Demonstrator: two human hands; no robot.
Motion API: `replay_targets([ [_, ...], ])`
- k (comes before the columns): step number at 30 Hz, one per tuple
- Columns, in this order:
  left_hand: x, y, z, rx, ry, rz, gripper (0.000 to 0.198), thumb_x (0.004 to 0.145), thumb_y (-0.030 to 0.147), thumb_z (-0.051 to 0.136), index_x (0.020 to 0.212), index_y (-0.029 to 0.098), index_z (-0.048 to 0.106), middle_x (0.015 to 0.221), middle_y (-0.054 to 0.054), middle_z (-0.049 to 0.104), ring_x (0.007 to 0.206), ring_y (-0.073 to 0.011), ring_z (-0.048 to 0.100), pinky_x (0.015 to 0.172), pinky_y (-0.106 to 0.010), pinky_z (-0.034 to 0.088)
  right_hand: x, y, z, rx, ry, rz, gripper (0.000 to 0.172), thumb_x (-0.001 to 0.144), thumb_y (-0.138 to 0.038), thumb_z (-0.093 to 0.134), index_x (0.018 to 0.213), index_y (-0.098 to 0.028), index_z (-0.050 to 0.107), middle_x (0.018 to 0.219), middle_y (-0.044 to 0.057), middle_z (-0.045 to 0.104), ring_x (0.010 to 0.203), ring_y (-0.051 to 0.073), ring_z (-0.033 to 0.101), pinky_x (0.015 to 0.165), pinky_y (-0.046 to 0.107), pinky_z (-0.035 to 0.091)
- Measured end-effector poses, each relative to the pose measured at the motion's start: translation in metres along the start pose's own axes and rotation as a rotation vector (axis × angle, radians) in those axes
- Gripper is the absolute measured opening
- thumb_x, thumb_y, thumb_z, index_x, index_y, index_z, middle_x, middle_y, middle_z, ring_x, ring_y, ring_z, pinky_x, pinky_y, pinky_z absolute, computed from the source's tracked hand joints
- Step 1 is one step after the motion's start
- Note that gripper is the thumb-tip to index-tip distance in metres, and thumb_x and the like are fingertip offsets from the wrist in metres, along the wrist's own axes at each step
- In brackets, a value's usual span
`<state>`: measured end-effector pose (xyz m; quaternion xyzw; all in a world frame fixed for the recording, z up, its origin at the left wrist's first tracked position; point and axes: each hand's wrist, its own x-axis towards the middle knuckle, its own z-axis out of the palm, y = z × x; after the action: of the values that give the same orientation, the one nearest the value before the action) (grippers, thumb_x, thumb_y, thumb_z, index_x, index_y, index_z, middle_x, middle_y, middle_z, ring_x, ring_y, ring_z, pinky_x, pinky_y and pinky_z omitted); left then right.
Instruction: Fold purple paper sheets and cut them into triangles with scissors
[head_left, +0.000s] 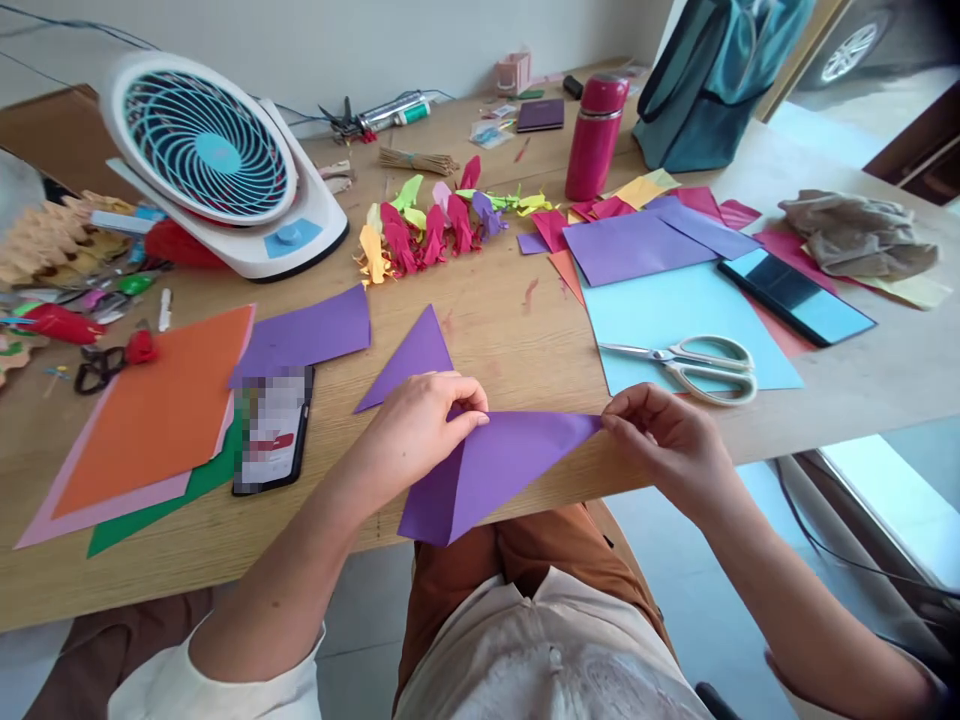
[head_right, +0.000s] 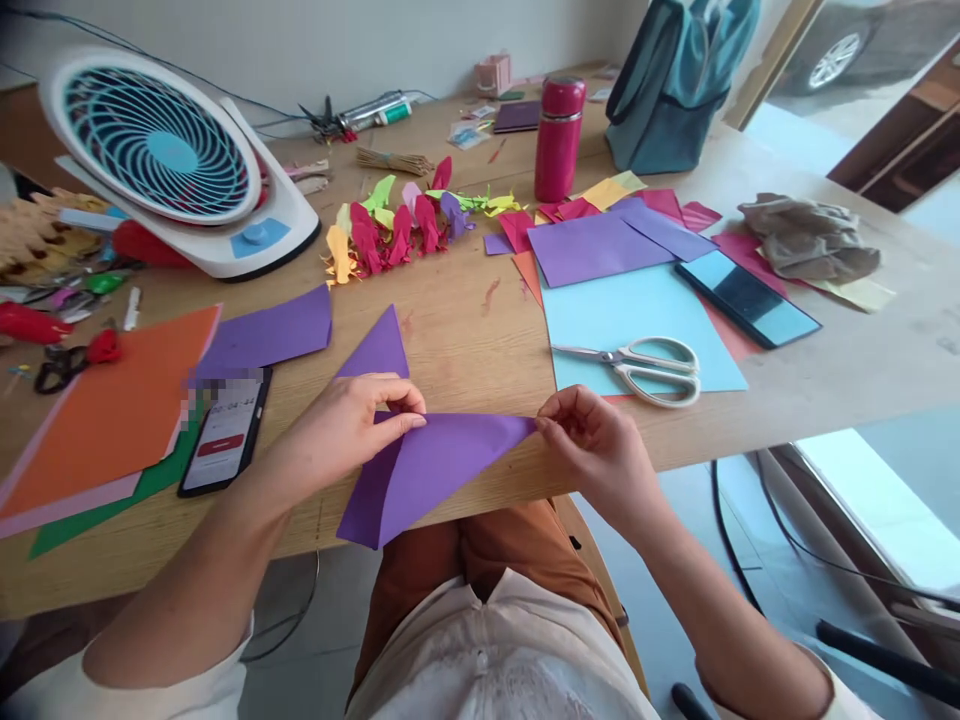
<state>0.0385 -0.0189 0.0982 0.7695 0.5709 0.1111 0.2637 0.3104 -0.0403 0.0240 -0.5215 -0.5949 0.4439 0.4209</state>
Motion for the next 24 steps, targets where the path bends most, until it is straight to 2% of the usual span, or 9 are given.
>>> replay_targets([
  [3,0.01,-0.004,0.016,0.0,-0.06,-0.002,0.012,0.087,0.024,0.064,0.076,0.022,0.067,0.08,0.004,0.071,0.074,-0.0156,0.062,0.068,-0.029,0.039,-0.01,0.005,-0.003,-0.2,0.011,-0.096,0.003,0.091,-0.023,0.06,0.09,-0.023,0.057,0.081,0.0,0.059,0.071,0.016,0.052,0.062,0.03,0.039],
  [7,0.017,-0.005,0.032,0.029,-0.103,-0.03,0.009,0.086,0.023,0.065,0.077,0.022,0.068,0.079,0.002,0.072,0.075,-0.0178,0.063,0.069,-0.03,0.04,-0.014,0.008,-0.005,-0.532,-0.035,-0.267,0.013,0.09,-0.011,0.053,0.089,-0.022,0.06,0.08,0.001,0.062,0.077,0.019,0.053,0.072,0.034,0.04],
  [11,0.017,-0.001,0.038,0.116,-0.091,-0.002,0.004,0.086,0.02,0.067,0.087,0.021,0.063,0.085,0.0,0.071,0.081,-0.0193,0.064,0.074,-0.031,0.041,-0.013,0.009,-0.006,-0.62,-0.095,-0.325,0.023,0.09,-0.006,0.05,0.089,-0.022,0.067,0.084,0.004,0.061,0.081,0.02,0.054,0.075,0.035,0.04],
  [15,0.015,0.0,0.04,0.207,-0.084,0.104,0.008,0.09,0.013,0.059,0.087,0.021,0.059,0.088,0.0,0.069,0.085,-0.0187,0.062,0.081,-0.033,0.041,-0.014,0.008,-0.007,-0.644,-0.103,-0.334,0.024,0.091,-0.006,0.051,0.09,-0.022,0.068,0.082,0.004,0.058,0.079,0.019,0.051,0.074,0.034,0.04],
  [19,0.013,-0.002,0.042,0.245,-0.077,0.202,0.018,0.095,0.01,0.053,0.092,0.021,0.066,0.094,-0.002,0.065,0.092,-0.0196,0.058,0.087,-0.036,0.043,-0.014,0.007,-0.007,-0.682,-0.097,-0.348,0.024,0.092,-0.006,0.05,0.091,-0.021,0.07,0.08,0.004,0.054,0.076,0.019,0.048,0.07,0.034,0.04],
  [22,0.013,-0.005,0.041,0.284,-0.05,0.356,0.027,0.098,0.01,0.046,0.1,0.022,0.07,0.1,-0.006,0.06,0.096,-0.0197,0.055,0.087,-0.035,0.046,-0.014,0.007,-0.007,-0.691,-0.101,-0.345,0.025,0.093,-0.007,0.051,0.094,-0.022,0.07,0.08,0.004,0.055,0.075,0.019,0.048,0.069,0.034,0.04],
  [24,0.012,-0.007,0.039,0.292,-0.095,0.452,0.03,0.099,0.008,0.042,0.103,0.021,0.069,0.104,-0.007,0.06,0.096,-0.0186,0.056,0.085,-0.032,0.048,-0.014,0.007,-0.007,-0.696,-0.1,-0.345,0.025,0.092,-0.006,0.051,0.094,-0.022,0.07,0.081,0.004,0.055,0.076,0.019,0.048,0.069,0.033,0.04],
])
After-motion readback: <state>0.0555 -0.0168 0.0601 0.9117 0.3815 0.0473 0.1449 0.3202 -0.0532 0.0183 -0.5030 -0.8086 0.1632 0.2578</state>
